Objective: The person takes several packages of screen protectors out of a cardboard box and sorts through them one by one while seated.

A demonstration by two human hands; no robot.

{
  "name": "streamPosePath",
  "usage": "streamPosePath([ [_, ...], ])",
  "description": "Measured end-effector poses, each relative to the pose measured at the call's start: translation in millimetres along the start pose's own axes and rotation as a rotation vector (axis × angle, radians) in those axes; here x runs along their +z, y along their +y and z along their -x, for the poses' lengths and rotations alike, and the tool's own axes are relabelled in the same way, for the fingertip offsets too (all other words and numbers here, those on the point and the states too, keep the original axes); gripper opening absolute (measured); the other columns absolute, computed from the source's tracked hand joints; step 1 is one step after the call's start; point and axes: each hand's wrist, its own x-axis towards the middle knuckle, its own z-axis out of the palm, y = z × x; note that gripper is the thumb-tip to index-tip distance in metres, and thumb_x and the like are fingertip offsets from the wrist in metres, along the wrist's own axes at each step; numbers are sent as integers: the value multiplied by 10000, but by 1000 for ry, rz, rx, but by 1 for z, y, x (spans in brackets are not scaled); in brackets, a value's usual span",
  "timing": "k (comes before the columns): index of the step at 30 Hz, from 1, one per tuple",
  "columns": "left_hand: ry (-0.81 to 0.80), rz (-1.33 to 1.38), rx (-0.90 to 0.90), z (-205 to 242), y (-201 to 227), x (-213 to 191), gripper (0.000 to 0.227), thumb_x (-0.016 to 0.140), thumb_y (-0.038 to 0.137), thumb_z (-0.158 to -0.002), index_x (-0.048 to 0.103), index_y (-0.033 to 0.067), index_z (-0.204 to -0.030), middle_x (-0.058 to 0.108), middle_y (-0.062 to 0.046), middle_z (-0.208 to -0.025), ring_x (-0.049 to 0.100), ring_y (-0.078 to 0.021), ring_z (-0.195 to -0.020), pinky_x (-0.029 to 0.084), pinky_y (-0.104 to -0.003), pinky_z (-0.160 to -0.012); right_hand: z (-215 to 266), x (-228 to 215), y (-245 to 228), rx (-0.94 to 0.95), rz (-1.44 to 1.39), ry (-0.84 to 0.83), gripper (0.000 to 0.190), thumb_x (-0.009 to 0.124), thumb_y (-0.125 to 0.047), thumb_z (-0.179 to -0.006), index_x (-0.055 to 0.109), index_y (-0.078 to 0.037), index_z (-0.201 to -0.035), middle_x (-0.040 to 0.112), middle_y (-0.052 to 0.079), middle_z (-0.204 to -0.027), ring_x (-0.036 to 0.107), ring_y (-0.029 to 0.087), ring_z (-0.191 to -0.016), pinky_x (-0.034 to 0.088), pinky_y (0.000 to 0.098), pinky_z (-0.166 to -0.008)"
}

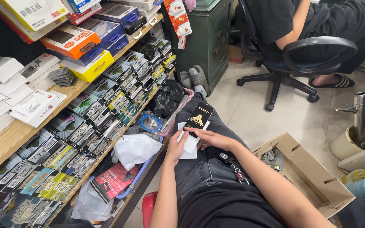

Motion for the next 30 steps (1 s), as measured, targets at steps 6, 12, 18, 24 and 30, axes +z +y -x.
streamPosePath([
  [6,-31,-68,-27,28,40,16,291,712,366,-975,767,94,-1064,692,10,-851,606,-91,-818,514,-242,-749,1,-2,-11,-71,-270,189,614,495,-562,-993,448,-371,-1575,596,158,-1420,649,296,-1117,541,414,-949],
  [12,-23,-84,-14,26,39,15,331,732,370,-963,753,45,-1029,669,-7,-822,588,-105,-789,501,-250,-725,-4,-11,-4,-118,-307,342,636,484,-502,-1036,206,-541,-1606,335,156,-1652,589,332,-1249,505,404,-989],
  [18,-10,-16,2,16,23,10,304,684,325,-996,751,76,-1158,720,-15,-925,605,-95,-873,523,-242,-794,15,11,-19,-34,21,7,576,563,-421,-1011,481,-254,-1555,709,180,-1141,709,248,-948,579,372,-888],
  [24,-29,-70,-59,12,24,14,686,724,421,-969,561,-91,-1395,670,-242,-1290,620,-232,-1214,512,-371,-1027,-11,-2,-2,-104,-311,245,563,635,-421,-979,536,-261,-1510,676,107,-1252,710,230,-993,608,389,-864],
  [30,24,-77,39,-23,-42,12,533,735,417,-972,673,5,-1305,706,-201,-1198,642,-229,-1139,526,-377,-961,-30,-23,25,-159,-243,355,650,492,-369,-1064,183,-486,-1623,401,174,-1601,567,358,-1278,470,524,-1062],
])
